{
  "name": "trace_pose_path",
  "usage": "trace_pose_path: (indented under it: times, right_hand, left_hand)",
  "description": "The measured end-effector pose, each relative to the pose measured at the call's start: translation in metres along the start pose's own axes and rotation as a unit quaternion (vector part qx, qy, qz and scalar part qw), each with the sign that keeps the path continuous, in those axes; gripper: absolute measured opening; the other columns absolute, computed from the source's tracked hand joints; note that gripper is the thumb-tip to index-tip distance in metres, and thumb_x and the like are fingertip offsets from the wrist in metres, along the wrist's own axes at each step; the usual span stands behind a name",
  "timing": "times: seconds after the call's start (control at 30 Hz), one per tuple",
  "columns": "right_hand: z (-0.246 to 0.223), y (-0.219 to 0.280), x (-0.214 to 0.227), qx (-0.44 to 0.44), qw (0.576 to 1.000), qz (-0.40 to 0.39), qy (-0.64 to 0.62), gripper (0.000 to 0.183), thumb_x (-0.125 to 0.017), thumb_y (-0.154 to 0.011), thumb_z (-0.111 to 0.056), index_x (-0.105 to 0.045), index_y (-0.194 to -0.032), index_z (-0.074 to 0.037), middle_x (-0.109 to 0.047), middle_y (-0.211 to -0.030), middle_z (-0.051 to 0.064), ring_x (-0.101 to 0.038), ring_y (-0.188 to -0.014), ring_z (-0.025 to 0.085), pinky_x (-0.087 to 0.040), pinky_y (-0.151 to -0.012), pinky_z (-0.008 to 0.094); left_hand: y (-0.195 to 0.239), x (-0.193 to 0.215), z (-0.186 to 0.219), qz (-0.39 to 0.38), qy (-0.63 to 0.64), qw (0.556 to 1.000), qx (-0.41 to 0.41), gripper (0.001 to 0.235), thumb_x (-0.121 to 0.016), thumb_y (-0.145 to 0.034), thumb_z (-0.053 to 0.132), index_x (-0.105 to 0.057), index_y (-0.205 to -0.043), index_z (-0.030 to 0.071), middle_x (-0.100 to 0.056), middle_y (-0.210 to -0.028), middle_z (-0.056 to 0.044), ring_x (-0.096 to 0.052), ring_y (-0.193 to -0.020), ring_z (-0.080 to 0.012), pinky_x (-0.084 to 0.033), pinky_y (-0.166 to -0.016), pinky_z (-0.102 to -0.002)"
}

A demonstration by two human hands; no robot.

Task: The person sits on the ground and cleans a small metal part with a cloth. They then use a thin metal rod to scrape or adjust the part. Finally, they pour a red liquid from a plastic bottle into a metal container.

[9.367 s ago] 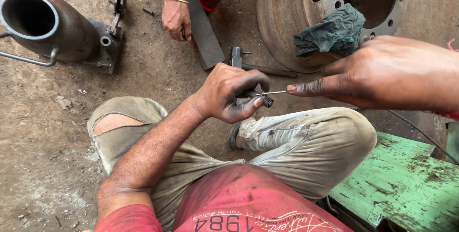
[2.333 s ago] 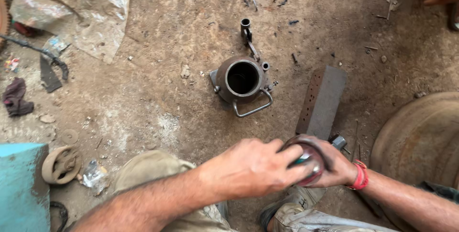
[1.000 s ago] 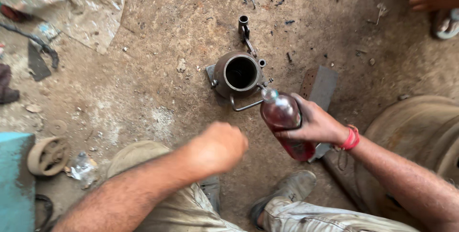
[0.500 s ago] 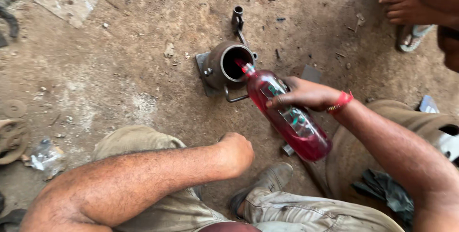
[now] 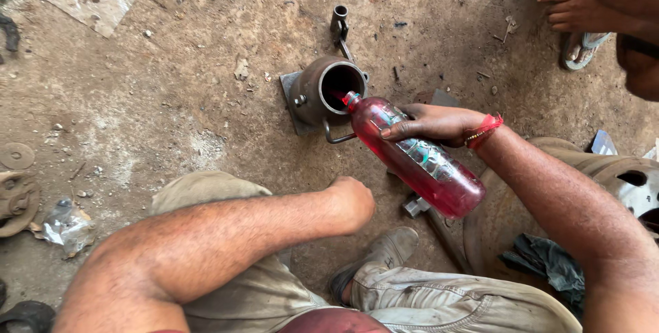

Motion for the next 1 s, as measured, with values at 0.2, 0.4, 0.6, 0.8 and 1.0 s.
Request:
trace_pose_path:
  times: [0.2, 0.4, 0.6, 0.8, 1.0]
  right_hand:
    - [0.013, -0.004, -0.003, -0.013, 0.996, -0.018, -0.081, 0.069, -0.070, -0.086, -0.051, -0.063, -0.133, 0.000, -0.075, -0.103, 0.009, -0.070, -0.086, 0.014, -0.060, -0.074, 0.033]
    - [0.020, -0.001, -0.009, -0.014, 0.990, 0.005, -0.142, 0.064, -0.062, -0.089, -0.053, -0.067, -0.129, -0.004, -0.077, -0.102, 0.005, -0.070, -0.081, 0.011, -0.060, -0.068, 0.032]
    - [0.023, 0.004, -0.022, 0.020, 0.977, 0.009, -0.211, 0.058, -0.060, -0.091, -0.052, -0.070, -0.124, -0.005, -0.077, -0.096, 0.007, -0.069, -0.074, 0.012, -0.058, -0.065, 0.031]
    - [0.032, 0.000, -0.023, 0.042, 0.947, 0.011, -0.320, 0.057, -0.062, -0.094, -0.053, -0.070, -0.123, -0.005, -0.076, -0.095, 0.009, -0.070, -0.072, 0.014, -0.059, -0.065, 0.033]
    - [0.034, 0.020, -0.037, 0.012, 0.934, -0.071, -0.349, 0.071, -0.055, -0.091, -0.061, -0.067, -0.125, 0.000, -0.078, -0.104, 0.018, -0.077, -0.079, 0.028, -0.063, -0.069, 0.039]
  left_hand:
    - [-0.021, 0.005, -0.030, 0.018, 0.024, 0.999, 0.024, 0.036, -0.079, -0.079, 0.018, -0.076, -0.114, 0.015, -0.075, -0.115, -0.008, -0.073, -0.105, -0.0278, -0.061, -0.080, -0.047]
    - [-0.025, 0.017, -0.074, 0.015, 0.064, 0.997, 0.052, 0.028, -0.071, -0.086, 0.028, -0.080, -0.106, 0.012, -0.075, -0.110, -0.011, -0.071, -0.103, -0.0268, -0.058, -0.085, -0.045]
    - [-0.007, 0.028, -0.093, 0.001, 0.172, 0.984, 0.038, 0.045, -0.069, -0.086, 0.049, -0.077, -0.097, 0.006, -0.080, -0.085, -0.007, -0.077, -0.087, -0.0243, -0.059, -0.082, -0.040]
    - [0.007, 0.033, -0.112, 0.065, 0.196, 0.978, 0.034, 0.052, -0.071, -0.083, 0.053, -0.076, -0.098, 0.004, -0.078, -0.091, -0.013, -0.074, -0.091, -0.0290, -0.057, -0.084, -0.041]
    - [0.008, 0.033, -0.113, 0.097, 0.165, 0.978, 0.085, 0.052, -0.074, -0.081, 0.053, -0.073, -0.107, 0.008, -0.074, -0.106, -0.017, -0.070, -0.101, -0.0350, -0.056, -0.088, -0.045]
Point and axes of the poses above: each hand's wrist, its own y-axis away from the middle knuckle, its own x-axis out of the back of the hand, z = x × y, the point moved 8 cm from there along -y, towards the middle knuckle
